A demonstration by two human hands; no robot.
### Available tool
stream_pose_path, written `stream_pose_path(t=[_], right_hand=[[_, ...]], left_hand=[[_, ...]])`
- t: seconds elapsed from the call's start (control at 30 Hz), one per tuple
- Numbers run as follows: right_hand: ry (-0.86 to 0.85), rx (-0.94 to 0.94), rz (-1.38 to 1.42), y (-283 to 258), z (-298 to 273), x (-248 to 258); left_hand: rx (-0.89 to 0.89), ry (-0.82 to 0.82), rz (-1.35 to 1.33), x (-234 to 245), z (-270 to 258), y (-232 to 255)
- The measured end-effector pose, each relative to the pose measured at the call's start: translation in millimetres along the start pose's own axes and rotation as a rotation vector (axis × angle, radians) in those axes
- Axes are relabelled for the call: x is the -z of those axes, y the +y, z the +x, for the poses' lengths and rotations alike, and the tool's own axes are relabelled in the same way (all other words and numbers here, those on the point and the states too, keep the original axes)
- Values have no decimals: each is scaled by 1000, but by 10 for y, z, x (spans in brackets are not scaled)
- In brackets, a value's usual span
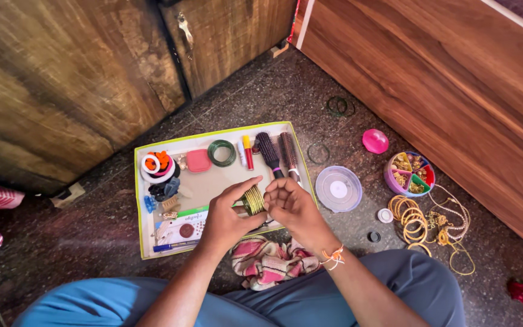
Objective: The person sits on the floor and organizes various items into a yellow tray. They place a small pink container, a yellow tube, a dark tube, and a white tube into the tray. They also arrange several hairbrushes, a small container of jewelry, and multiple green bangles into the tray.
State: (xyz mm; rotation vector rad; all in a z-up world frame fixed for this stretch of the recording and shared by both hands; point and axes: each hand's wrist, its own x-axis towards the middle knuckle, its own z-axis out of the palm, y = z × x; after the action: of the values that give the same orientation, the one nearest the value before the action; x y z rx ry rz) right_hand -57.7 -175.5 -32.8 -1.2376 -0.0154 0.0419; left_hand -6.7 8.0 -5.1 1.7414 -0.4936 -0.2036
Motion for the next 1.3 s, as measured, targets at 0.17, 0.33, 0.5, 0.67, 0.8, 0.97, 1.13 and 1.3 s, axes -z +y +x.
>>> stream_pose_path(t=[0.17, 0.33, 0.5, 0.67, 0.8, 0.97, 1.13, 1.3], right_hand=[[150, -27, -209, -155, 41, 78], [552, 236, -283, -507, 166, 723], [1084, 38, -1048, -915, -63, 1478], [1046, 44, -1513, -779, -193, 1743], [877, 127, -1469, -619, -86, 1597], [726, 324, -1395, -598, -2, 1402], [717, 139, -1295, -695, -7, 1368], [604, 120, -1197, -620, 43, 1247]], left_hand=[[15, 47, 62, 8, 23, 0], [-49, 108, 146, 32, 15, 10], [9, 178, 251, 46, 13, -149], [62, 186, 460, 68, -6, -514], [82, 193, 529, 87, -34, -641], [110, 202, 524, 89, -18, -605], [65, 193, 519, 102, -16, -578], [74, 177, 446, 89, -10, -474]])
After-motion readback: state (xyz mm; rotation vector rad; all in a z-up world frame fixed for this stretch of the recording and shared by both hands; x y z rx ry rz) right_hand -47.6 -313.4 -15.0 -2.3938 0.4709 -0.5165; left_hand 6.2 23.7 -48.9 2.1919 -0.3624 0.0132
